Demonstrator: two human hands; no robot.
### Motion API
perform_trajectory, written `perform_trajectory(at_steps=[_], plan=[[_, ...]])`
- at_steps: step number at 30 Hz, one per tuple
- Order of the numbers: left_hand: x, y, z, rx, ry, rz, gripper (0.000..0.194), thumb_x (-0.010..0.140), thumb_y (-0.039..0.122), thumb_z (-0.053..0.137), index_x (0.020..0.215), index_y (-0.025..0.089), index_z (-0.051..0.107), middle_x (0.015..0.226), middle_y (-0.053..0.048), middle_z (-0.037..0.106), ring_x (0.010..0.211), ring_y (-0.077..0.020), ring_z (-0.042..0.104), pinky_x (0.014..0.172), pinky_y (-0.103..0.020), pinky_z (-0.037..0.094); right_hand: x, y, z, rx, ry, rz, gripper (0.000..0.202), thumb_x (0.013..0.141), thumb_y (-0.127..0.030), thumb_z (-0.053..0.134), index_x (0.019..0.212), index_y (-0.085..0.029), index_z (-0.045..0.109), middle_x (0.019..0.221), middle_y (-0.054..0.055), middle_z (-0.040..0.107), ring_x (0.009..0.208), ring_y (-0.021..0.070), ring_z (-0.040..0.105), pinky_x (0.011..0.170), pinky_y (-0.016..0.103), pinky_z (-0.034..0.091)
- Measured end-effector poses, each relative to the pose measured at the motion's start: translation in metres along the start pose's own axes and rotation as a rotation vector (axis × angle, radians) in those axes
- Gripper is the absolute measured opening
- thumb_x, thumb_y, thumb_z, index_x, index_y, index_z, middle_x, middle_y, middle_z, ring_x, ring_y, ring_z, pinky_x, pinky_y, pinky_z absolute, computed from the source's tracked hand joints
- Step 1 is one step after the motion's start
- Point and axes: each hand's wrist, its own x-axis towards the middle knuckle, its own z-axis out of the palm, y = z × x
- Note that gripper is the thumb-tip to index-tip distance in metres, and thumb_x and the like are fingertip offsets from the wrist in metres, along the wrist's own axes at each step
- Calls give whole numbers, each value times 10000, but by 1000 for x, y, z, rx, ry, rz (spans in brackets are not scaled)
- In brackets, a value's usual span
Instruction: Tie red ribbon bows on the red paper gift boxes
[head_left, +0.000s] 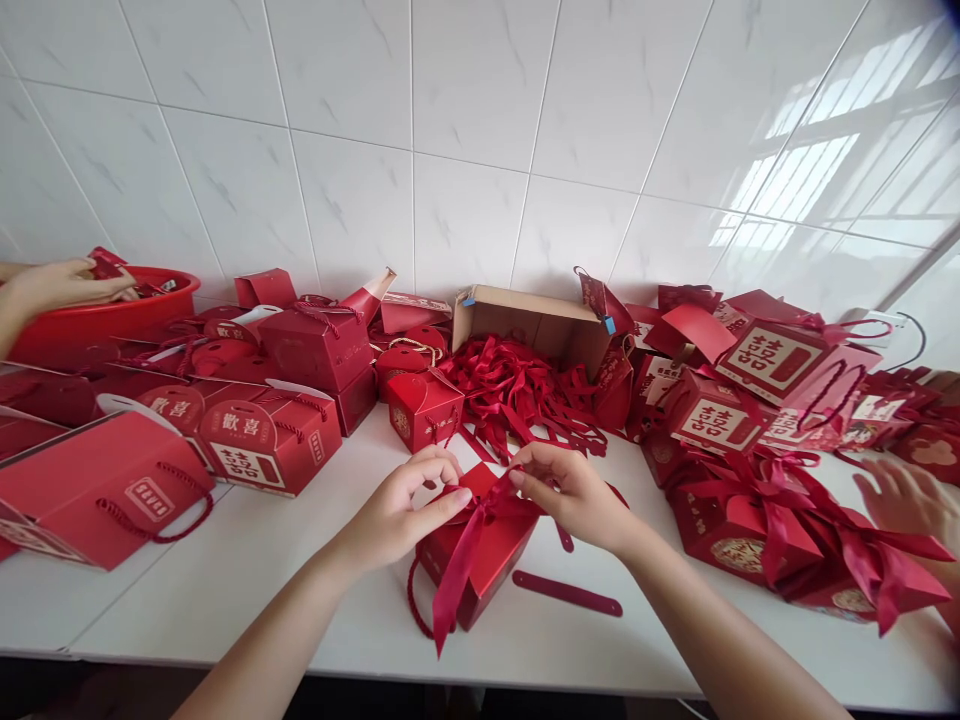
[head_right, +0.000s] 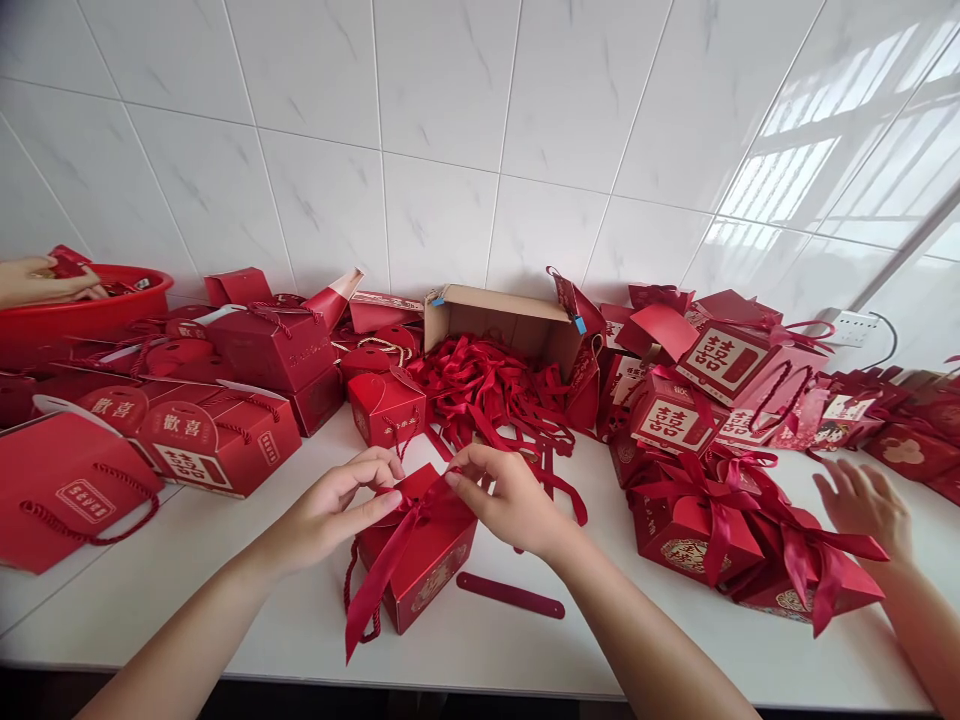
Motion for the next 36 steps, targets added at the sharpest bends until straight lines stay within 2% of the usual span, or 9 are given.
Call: perform_trajectory(at_steps=[4,8,14,18,22,25,28,32,36], plan=[[5,6,4,-40,36,-10,279,857,352,562,638,204,475,822,-14,591,813,-169,587,789,-281,477,-1,3,13,51,55,10,229,940,-396,473,835,-199,527,632,-42,465,544,97,388,504,232,324],[7,6,14,-25,123,-88,252,860,363,571,674,197,537,818,-18,656,783,-176,612,733,-284,483,-3,7,22,11,78,-2,199,946,-378,454,852,-210,504,612,-54,403,556,108,339,524,238,295],[5,3,18,-11,130,-100,207,801,339,659,652,202,618,859,-32,723,925,-228,663,772,-306,505,-6,11,24,61,97,26,223,940,-394,460,825,-206,500,614,-47,401,551,109,326,505,238,268],[6,3,18,-6,123,-135,167,758,326,702,649,210,653,927,-51,741,1029,-265,662,884,-367,500,-5,12,25,156,111,71,245,916,-411,506,808,-192,525,602,-49,402,537,97,314,490,233,253],[6,-2,20,-19,109,-123,384,731,325,721,505,217,430,794,-45,739,1083,-294,642,931,-421,479,-2,10,23,276,129,112,285,878,-444,559,773,-180,537,577,-58,399,504,82,307,470,233,235],[5,-4,21,-9,108,-99,494,732,317,715,513,226,281,676,-24,701,1093,-291,633,900,-398,490,-1,8,21,304,138,127,299,858,-450,580,755,-172,545,554,-64,392,494,78,309,464,235,233],[5,-3,21,9,117,-101,442,721,316,723,511,220,346,740,-37,709,1056,-287,647,858,-373,505,-1,9,20,295,152,129,297,851,-443,590,756,-163,559,549,-62,396,497,76,315,463,234,238],[4,2,20,30,121,-140,268,694,338,747,574,194,556,969,-71,729,998,-278,666,859,-376,508,-2,12,22,261,168,136,287,857,-425,588,755,-157,568,555,-54,407,509,77,335,468,232,254],[3,3,19,-10,80,-151,240,719,339,733,631,202,556,806,-44,711,1038,-275,649,889,-369,501,-5,15,21,246,129,83,271,897,-408,557,785,-161,563,588,-51,410,526,74,334,478,224,278]])
